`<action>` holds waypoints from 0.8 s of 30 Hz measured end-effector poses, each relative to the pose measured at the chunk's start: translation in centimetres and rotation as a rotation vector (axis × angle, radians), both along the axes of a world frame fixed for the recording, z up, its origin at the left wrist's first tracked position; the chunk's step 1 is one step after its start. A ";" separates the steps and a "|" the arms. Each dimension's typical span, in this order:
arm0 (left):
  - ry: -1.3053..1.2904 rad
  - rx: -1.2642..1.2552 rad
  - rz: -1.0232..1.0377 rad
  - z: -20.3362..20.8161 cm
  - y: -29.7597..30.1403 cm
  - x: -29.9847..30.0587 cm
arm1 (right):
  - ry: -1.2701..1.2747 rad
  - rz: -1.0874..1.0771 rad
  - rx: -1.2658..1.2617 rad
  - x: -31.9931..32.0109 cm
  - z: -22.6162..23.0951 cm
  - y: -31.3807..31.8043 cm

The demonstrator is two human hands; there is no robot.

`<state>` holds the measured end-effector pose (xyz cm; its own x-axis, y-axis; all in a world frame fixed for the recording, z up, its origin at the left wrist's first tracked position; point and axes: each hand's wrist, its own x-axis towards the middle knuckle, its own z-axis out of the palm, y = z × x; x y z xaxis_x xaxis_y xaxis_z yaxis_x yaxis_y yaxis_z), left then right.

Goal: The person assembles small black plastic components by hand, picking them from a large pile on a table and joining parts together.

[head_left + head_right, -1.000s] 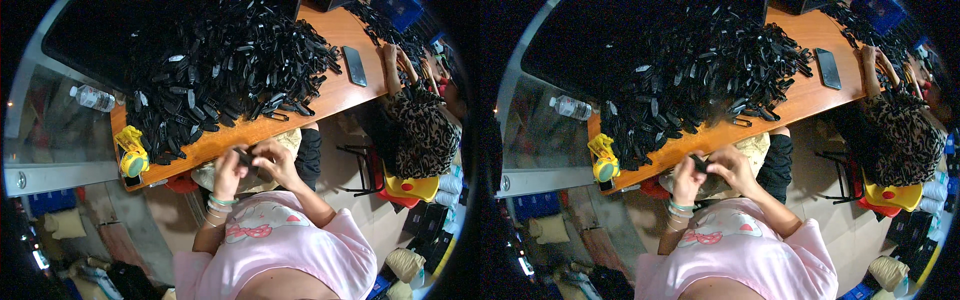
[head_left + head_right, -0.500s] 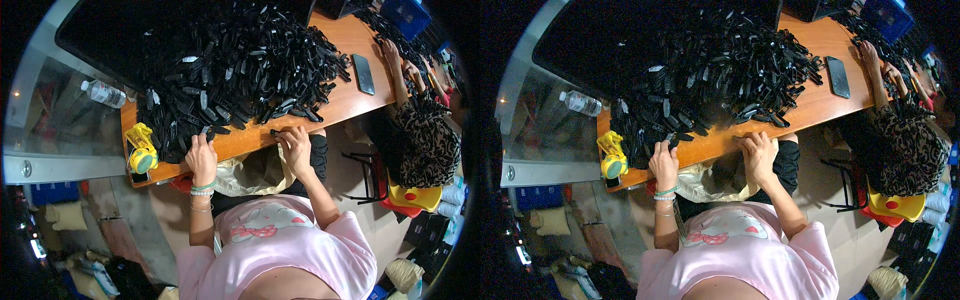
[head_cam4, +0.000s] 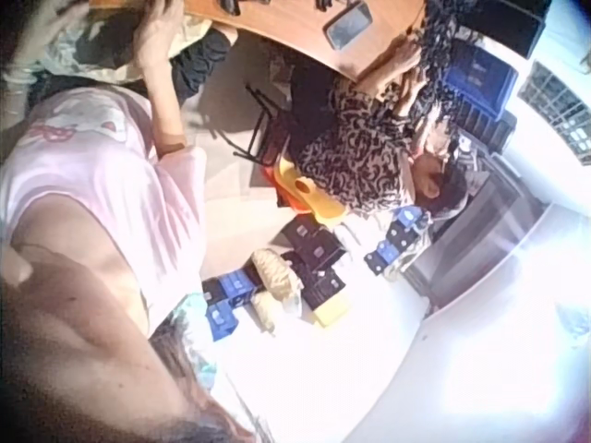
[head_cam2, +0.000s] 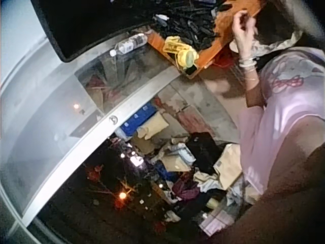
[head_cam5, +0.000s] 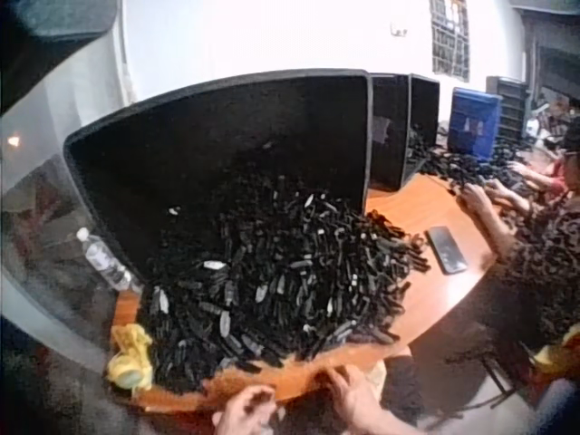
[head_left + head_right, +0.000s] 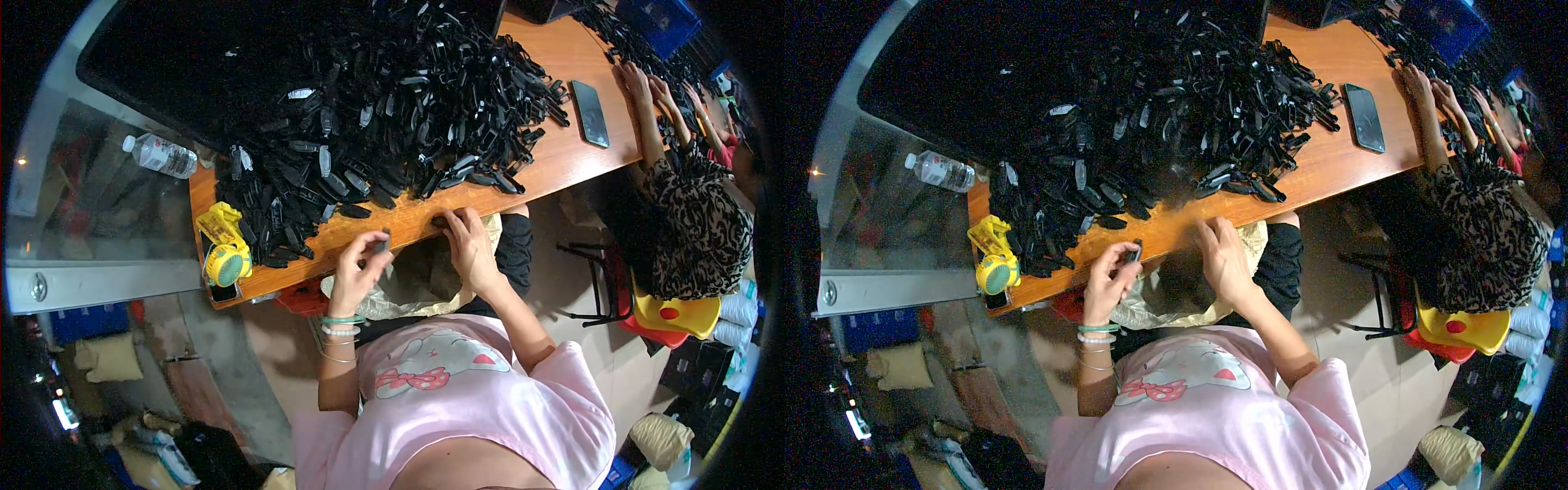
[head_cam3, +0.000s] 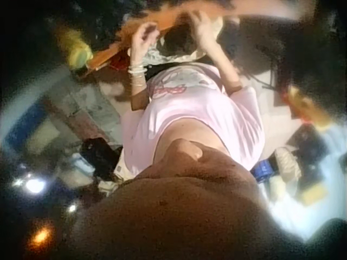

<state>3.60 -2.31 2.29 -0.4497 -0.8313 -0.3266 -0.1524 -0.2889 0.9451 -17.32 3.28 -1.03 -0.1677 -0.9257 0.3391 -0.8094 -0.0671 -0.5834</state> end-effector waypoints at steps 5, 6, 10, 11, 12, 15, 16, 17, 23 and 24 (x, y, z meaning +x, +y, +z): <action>0.024 -0.392 -0.076 0.0 1.9 -1.1 | -0.509 0.285 0.069 1.3 4.5 1.2; -0.040 -0.612 -0.103 -0.1 1.9 -1.2 | -0.618 0.335 0.086 1.7 5.2 1.5; -0.052 -0.759 -0.049 1.8 2.3 -2.1 | -0.558 0.396 0.115 1.6 5.2 1.8; -0.061 -0.617 -0.038 2.1 2.6 -2.0 | -0.528 0.406 0.078 1.5 5.1 1.7; -0.070 -0.475 -0.027 2.2 2.7 -2.0 | -0.528 0.407 0.078 1.5 5.2 1.8; -0.161 -0.768 -0.078 1.9 2.9 -1.3 | -0.453 0.465 0.129 1.6 5.8 2.0; -0.158 -0.765 -0.080 2.1 2.8 -1.2 | -0.453 0.507 0.162 1.4 5.8 2.1; -0.175 -0.807 -0.111 2.6 2.8 -1.2 | -0.453 0.549 0.195 1.2 5.8 2.2; -0.177 -0.832 -0.142 2.9 2.6 -1.5 | -0.190 0.552 0.065 1.2 5.4 2.6; -0.195 -0.773 -0.137 2.9 2.8 -1.6 | -0.191 0.549 0.065 1.3 5.1 2.7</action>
